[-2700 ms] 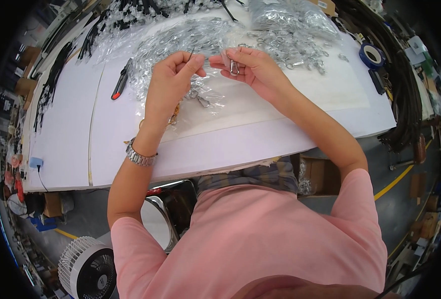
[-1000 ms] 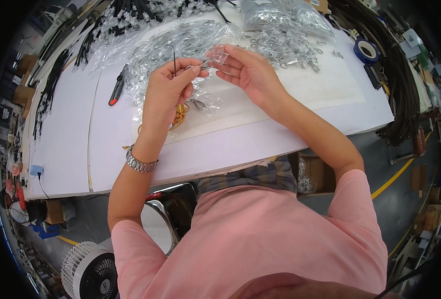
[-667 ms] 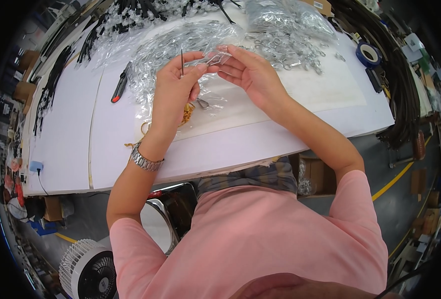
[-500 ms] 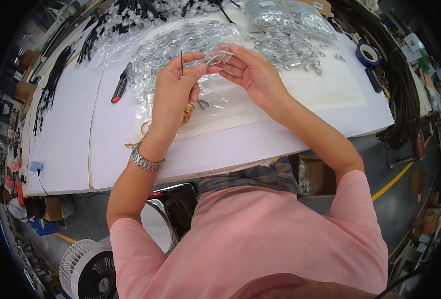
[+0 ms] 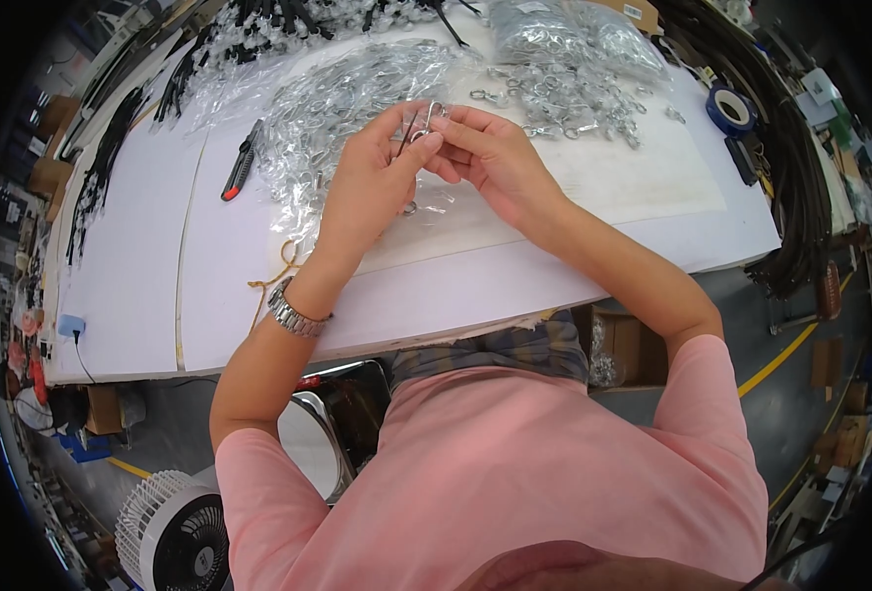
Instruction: Manually assembling small silver and clear hardware components at a workshop table.
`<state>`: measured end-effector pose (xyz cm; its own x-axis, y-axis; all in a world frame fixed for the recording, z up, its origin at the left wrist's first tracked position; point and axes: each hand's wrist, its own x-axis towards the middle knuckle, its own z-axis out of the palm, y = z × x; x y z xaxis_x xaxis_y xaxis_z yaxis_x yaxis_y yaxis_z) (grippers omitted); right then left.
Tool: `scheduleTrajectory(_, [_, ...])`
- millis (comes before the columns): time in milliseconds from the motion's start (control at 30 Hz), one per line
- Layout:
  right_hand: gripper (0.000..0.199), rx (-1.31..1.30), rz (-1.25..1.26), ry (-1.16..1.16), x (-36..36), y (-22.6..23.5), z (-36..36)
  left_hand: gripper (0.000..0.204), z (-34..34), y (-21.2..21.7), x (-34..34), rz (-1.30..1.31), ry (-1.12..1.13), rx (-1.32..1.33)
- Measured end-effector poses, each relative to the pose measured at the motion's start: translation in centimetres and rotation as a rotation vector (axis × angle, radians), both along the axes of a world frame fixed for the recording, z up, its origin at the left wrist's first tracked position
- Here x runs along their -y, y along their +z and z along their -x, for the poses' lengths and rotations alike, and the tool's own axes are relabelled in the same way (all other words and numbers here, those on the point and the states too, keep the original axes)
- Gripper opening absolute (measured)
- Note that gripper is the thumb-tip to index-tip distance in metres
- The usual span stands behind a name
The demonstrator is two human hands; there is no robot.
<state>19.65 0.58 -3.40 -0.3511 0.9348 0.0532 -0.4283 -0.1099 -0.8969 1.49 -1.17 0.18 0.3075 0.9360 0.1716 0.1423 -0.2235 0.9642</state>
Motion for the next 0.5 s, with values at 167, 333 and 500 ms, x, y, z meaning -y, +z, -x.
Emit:
scheduleTrajectory(167, [0.035,-0.032,0.022,-0.094,0.7,1.8,0.4,0.034,2.5,0.5,-1.6,0.108,-0.034,0.171])
scheduleTrajectory(333, [0.042,0.093,-0.019,0.072,0.3,1.5,0.1,0.025,2.9,0.2,-2.2,0.190,-0.107,0.192])
scheduleTrajectory(500, [0.032,0.385,-0.308,0.073,-0.1,2.6,-0.4,0.020,1.9,0.6,-1.2,0.065,0.054,0.044])
